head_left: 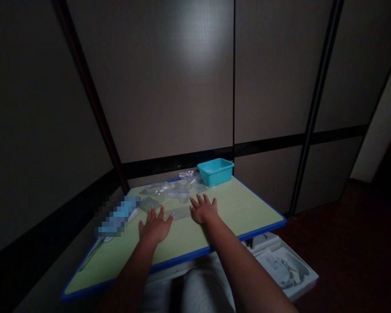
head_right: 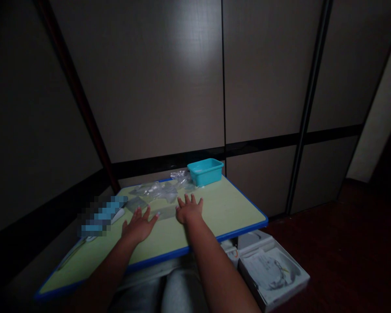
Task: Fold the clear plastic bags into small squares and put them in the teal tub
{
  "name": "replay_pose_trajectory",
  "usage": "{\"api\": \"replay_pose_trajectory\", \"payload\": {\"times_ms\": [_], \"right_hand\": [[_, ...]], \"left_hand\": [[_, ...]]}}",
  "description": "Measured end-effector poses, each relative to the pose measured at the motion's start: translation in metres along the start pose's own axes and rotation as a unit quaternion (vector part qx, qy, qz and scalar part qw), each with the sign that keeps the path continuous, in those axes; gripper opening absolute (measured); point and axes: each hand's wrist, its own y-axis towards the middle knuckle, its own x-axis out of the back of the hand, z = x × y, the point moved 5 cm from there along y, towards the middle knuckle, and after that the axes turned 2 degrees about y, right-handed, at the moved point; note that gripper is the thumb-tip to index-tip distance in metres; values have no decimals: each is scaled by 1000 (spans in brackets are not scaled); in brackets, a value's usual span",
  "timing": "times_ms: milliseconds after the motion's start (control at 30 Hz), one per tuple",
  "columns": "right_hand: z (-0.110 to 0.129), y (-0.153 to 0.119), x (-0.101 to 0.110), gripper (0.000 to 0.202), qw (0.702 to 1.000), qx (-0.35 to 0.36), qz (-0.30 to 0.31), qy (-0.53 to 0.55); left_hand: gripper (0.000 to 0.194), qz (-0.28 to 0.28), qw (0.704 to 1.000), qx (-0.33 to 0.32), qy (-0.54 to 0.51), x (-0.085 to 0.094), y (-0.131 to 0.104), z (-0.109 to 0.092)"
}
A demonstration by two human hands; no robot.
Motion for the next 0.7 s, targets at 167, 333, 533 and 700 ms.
{"api": "replay_pose_trajectory", "payload": {"times_ms": [167,333,533,700], "right_hand": [[0,0,0,55,1000,-4,2,-4],[0,0,0,55,1000,-8,6,-5],[-1,3,-2,55,1000,-9,4,-7],[-1,3,-2,55,1000,-2,-1,-7]], "left_hand": [[76,0,1000,4,-1,1,-1,-1],[74,-5,1000,10,-6,3,-2,-1],[74,-11,1000,20,-14,2,-2,1],[75,-37,998,38,-24,10,-5,1]]}}
